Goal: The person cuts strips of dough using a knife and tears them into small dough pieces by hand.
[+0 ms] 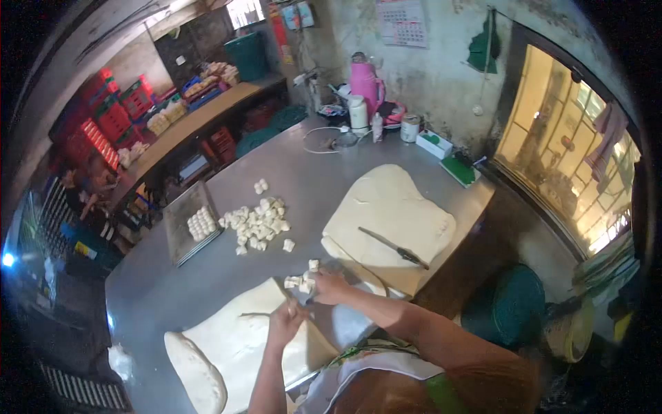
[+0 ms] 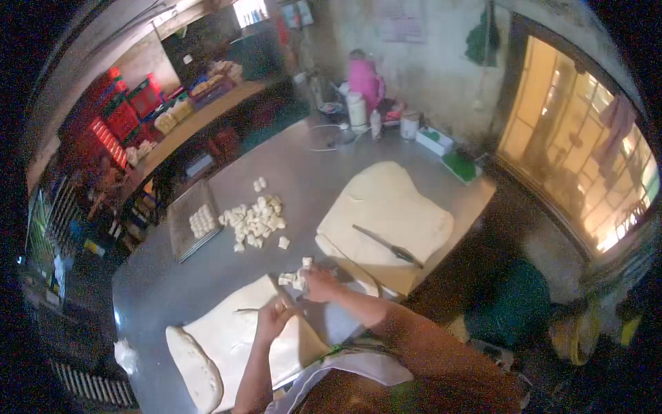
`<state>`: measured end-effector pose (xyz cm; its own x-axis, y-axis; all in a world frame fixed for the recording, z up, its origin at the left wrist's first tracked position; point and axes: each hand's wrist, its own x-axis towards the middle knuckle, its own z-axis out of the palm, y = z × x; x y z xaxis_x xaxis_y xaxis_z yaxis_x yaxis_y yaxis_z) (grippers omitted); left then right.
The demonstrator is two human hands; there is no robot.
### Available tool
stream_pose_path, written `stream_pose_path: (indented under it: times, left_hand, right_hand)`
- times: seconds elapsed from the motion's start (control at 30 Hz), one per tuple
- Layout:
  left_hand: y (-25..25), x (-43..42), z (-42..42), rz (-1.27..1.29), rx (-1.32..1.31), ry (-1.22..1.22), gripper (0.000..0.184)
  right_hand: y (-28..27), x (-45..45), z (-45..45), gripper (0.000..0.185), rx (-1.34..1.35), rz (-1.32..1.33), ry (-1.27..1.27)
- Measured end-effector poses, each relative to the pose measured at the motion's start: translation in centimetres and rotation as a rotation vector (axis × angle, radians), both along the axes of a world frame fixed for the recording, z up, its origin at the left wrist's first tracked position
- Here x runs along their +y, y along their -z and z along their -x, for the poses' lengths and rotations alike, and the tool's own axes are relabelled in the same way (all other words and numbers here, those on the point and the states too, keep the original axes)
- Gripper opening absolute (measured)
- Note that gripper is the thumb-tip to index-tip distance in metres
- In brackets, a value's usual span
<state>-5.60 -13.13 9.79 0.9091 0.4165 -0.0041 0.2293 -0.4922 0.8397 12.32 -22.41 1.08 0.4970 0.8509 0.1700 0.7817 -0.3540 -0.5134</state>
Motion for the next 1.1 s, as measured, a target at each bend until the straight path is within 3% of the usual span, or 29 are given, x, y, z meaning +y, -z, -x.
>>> stream_pose_path:
  times: [0.03, 0.13, 0.27, 0.3, 0.4, 0.43, 0.5, 0.53, 0.63, 0.67, 0.77, 0.8, 0.9, 0.93, 1.03, 1.1]
  left_hand:
    - [0.8, 0.1, 0.5, 0.005, 0.007, -0.018, 0.021]
    - [3.6, 1.9, -1.1, -0.082, -0.347, -0.247, 0.026]
    - [5.8, 4.6, -0.7, -0.225, -0.462, -0.024, 0.041]
    - [7.5, 5.1, -0.3, -0.199, -0.335, 0.039, 0.046]
    - [8.9, 4.7, 0.8, -0.141, -0.084, 0.136, 0.055]
    - [7.1, 3.1, 1.2, -0.182, -0.065, 0.175, 0.054]
    - [3.2, 1.3, 1.3, -0.273, -0.022, 0.263, 0.053]
    - [2.5, 1.2, 1.7, -0.268, -0.009, 0.251, 0.053]
    - [0.4, 1.8, 0.6, 0.001, -0.151, -0.14, 0.043]
    - [0.6, 1.3, 0.6, -0.002, -0.152, -0.155, 0.043]
    - [2.1, 0.9, -1.2, -0.343, -0.428, -0.247, 0.043]
    - [3.0, 1.0, -1.4, -0.413, -0.476, -0.279, 0.043]
    - [6.1, 3.8, 0.1, -0.154, -0.1, -0.108, 0.048]
    - [5.5, 3.4, -0.3, -0.168, -0.103, -0.118, 0.048]
    - [3.9, -1.3, -2.2, 0.156, -0.156, -0.312, 0.037]
    - [4.3, -2.8, -3.3, 0.125, -0.098, -0.316, 0.033]
  right_hand:
    - [-0.2, 0.2, 1.1, 0.034, -0.113, -0.087, 0.018]
    - [-6.6, 0.0, 3.5, 0.035, 0.397, -0.161, -0.362]
    - [-6.0, 2.3, 4.7, 0.034, 0.428, -0.42, -0.321]
    - [-6.2, 2.6, 4.8, 0.034, 0.428, -0.416, -0.328]
    - [-7.4, 2.5, 4.4, 0.033, 0.355, -0.073, -0.04]
    - [-7.2, 2.4, 3.5, 0.033, 0.353, -0.07, -0.061]
    - [-6.1, 2.5, 1.0, 0.034, 0.105, 0.287, -0.043]
    - [-5.2, 2.1, 1.4, 0.034, 0.115, 0.29, -0.058]
    - [-3.9, 1.6, 1.5, 0.033, -0.038, -0.192, -0.06]
    - [-3.8, 1.4, 2.1, 0.033, -0.037, -0.194, -0.076]
    - [-5.5, 1.9, 2.9, 0.033, 0.346, -0.074, -0.528]
    - [-6.0, 1.4, 2.8, 0.033, 0.35, -0.067, -0.552]
    - [-8.1, 1.4, 1.8, 0.03, 0.397, -0.272, -0.497]
    - [-8.6, 1.4, 1.3, 0.03, 0.394, -0.282, -0.51]
    - [-9.3, -0.2, -0.3, 0.032, 0.187, -0.351, -0.551]
    - [-9.7, -1.6, -0.3, 0.033, 0.226, -0.331, -0.487]
